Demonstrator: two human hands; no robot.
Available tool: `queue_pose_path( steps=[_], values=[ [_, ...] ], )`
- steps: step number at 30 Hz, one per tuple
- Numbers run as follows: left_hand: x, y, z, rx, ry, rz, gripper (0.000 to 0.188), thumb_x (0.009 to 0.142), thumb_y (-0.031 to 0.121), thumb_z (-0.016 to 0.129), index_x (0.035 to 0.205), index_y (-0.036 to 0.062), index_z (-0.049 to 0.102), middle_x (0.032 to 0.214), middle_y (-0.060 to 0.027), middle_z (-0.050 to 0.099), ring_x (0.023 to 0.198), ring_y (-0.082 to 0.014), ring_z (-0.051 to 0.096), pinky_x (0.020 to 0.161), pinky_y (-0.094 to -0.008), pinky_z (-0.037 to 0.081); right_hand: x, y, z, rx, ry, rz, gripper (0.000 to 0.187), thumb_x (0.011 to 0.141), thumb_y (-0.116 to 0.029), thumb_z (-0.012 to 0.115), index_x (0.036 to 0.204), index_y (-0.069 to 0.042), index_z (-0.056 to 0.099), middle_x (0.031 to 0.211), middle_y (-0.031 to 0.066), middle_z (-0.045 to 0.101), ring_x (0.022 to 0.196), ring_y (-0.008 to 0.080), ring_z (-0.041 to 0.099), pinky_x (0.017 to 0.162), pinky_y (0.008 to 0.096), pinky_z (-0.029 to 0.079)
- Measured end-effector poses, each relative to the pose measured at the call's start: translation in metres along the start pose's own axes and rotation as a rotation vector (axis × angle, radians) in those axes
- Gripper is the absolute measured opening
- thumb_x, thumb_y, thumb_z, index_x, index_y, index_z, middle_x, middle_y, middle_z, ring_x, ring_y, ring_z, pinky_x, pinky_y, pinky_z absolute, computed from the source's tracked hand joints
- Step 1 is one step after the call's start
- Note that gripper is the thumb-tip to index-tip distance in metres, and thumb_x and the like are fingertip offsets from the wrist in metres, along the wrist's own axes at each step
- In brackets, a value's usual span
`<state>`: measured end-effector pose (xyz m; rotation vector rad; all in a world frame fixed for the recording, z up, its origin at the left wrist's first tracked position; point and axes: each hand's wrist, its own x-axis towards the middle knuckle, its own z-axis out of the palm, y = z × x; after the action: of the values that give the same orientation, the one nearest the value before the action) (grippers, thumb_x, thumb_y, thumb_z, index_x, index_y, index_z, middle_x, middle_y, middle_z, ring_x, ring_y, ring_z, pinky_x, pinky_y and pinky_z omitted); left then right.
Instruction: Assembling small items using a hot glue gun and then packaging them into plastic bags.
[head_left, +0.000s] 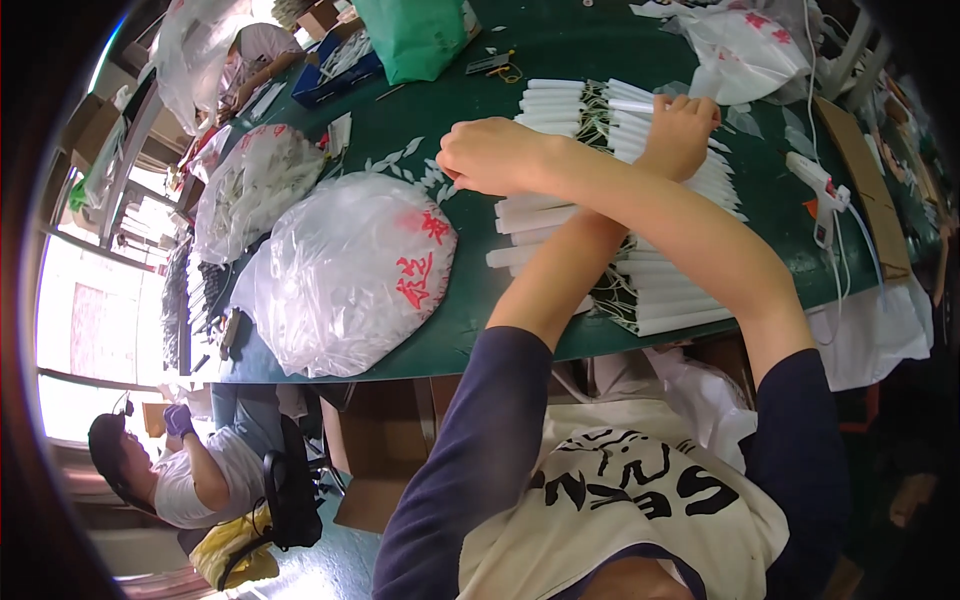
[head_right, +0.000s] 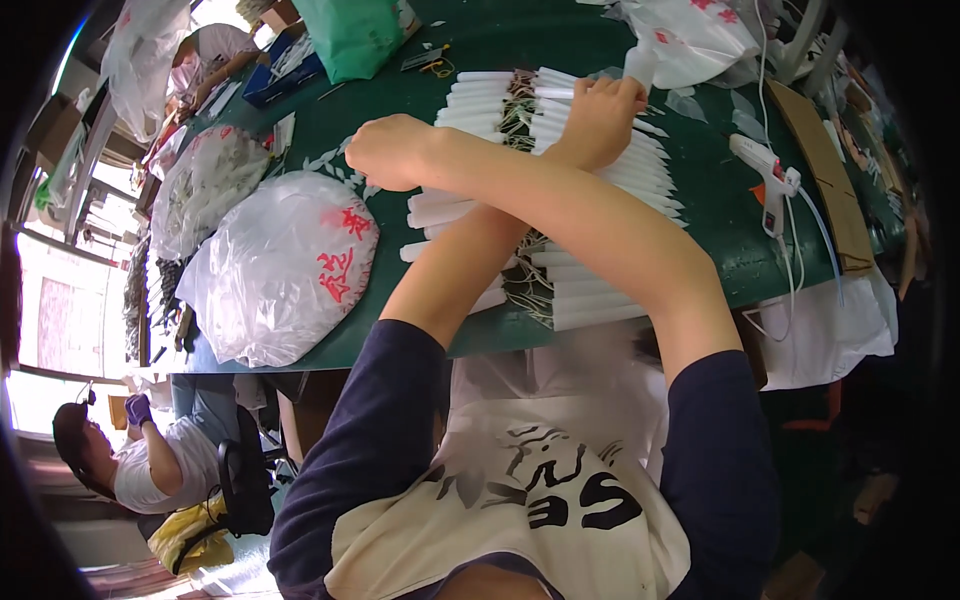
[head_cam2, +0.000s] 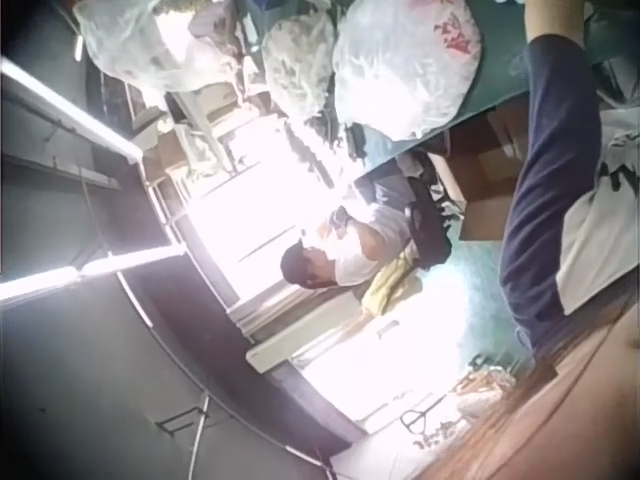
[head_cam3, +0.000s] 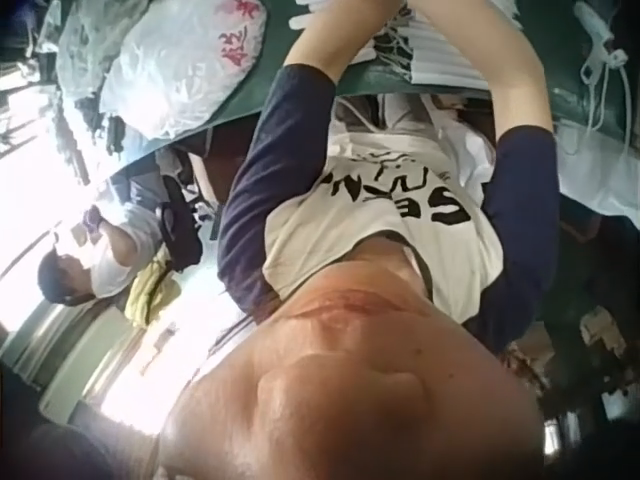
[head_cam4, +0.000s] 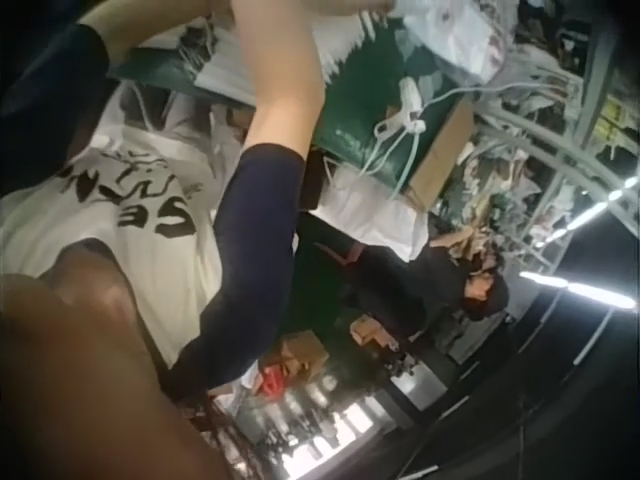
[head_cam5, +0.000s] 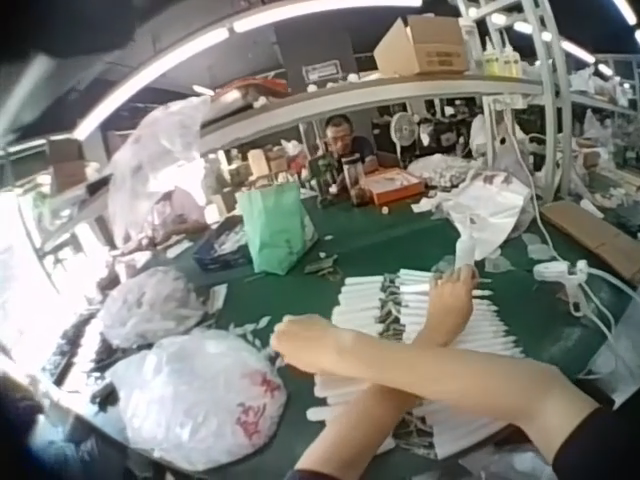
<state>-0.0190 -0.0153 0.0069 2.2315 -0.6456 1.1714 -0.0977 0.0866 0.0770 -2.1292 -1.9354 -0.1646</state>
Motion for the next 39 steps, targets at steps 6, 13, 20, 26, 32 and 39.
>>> queue_pose_path(
  steps=[6, 13, 20, 26, 32, 39],
  values=[
    [-0.007, 0.0, -0.003, -0.05, 0.035, -0.037, 0.005, 0.083, 0.009, 0.052, 0.087, 0.0085, 0.049, 0.078, -0.0067, 0.059, 0.079, -0.0243, 0.055, 0.079, -0.0422, 0.033, 0.042, 0.001, 0.04, -0.094, -0.282, 0.089, 0.008, 0.069, -0.002, 0.06, 0.077, -0.003, 0.062, 0.084, 0.0133, 0.063, 0.086, 0.0293, 0.06, 0.07, 0.0392, 0.049],
    [-0.016, -0.004, -0.006, -0.044, 0.013, -0.019, 0.005, 0.082, 0.009, 0.052, 0.086, 0.0084, 0.05, 0.08, -0.006, 0.059, 0.082, -0.0234, 0.055, 0.081, -0.0407, 0.032, 0.038, 0.023, 0.079, 0.027, -0.083, -0.035, 0.013, 0.072, -0.003, 0.057, 0.082, -0.007, 0.063, 0.087, 0.0131, 0.063, 0.088, 0.0286, 0.061, 0.073, 0.037, 0.05],
    [-0.006, 0.0, -0.002, -0.05, 0.001, -0.034, 0.005, 0.082, 0.009, 0.052, 0.086, 0.0086, 0.05, 0.079, -0.0055, 0.059, 0.081, -0.0234, 0.054, 0.079, -0.0409, 0.033, 0.025, 0.022, 0.051, 0.105, -0.018, -0.034, 0.008, 0.071, -0.005, 0.059, 0.078, -0.005, 0.063, 0.083, 0.0121, 0.063, 0.082, 0.0295, 0.061, 0.071, 0.0375, 0.048],
    [-0.011, -0.003, 0.003, -0.033, -0.059, -0.067, 0.005, 0.083, 0.011, 0.052, 0.087, 0.0097, 0.05, 0.08, -0.0053, 0.059, 0.082, -0.0231, 0.054, 0.079, -0.0413, 0.033, -0.028, 0.007, -0.025, 0.296, 0.153, 0.033, 0.01, 0.073, -0.006, 0.056, 0.08, -0.001, 0.062, 0.081, 0.0143, 0.061, 0.078, 0.0303, 0.06, 0.069, 0.036, 0.048],
    [-0.016, -0.007, -0.004, -0.122, 0.195, -0.04, 0.019, 0.082, 0.012, 0.052, 0.101, 0.0077, 0.051, 0.098, -0.008, 0.058, 0.094, -0.0246, 0.052, 0.079, -0.0342, 0.037, -0.141, 0.023, -0.09, 0.209, 0.498, 0.18, 0.011, 0.078, -0.004, 0.058, 0.088, 0.0, 0.059, 0.081, 0.0067, 0.056, 0.063, 0.016, 0.053, 0.058, 0.025, 0.044],
    [0.008, -0.012, -0.004, 0.022, -0.197, -0.022, 0.008, 0.085, 0.015, 0.049, 0.087, 0.0094, 0.054, 0.076, -0.0055, 0.06, 0.077, -0.0269, 0.055, 0.076, -0.0405, 0.038, -0.255, 0.073, -0.087, -0.177, 0.607, 0.641, 0.015, 0.079, -0.009, 0.062, 0.091, 0.0, 0.06, 0.081, 0.0072, 0.058, 0.062, 0.0166, 0.053, 0.058, 0.0258, 0.044]
  ],
)
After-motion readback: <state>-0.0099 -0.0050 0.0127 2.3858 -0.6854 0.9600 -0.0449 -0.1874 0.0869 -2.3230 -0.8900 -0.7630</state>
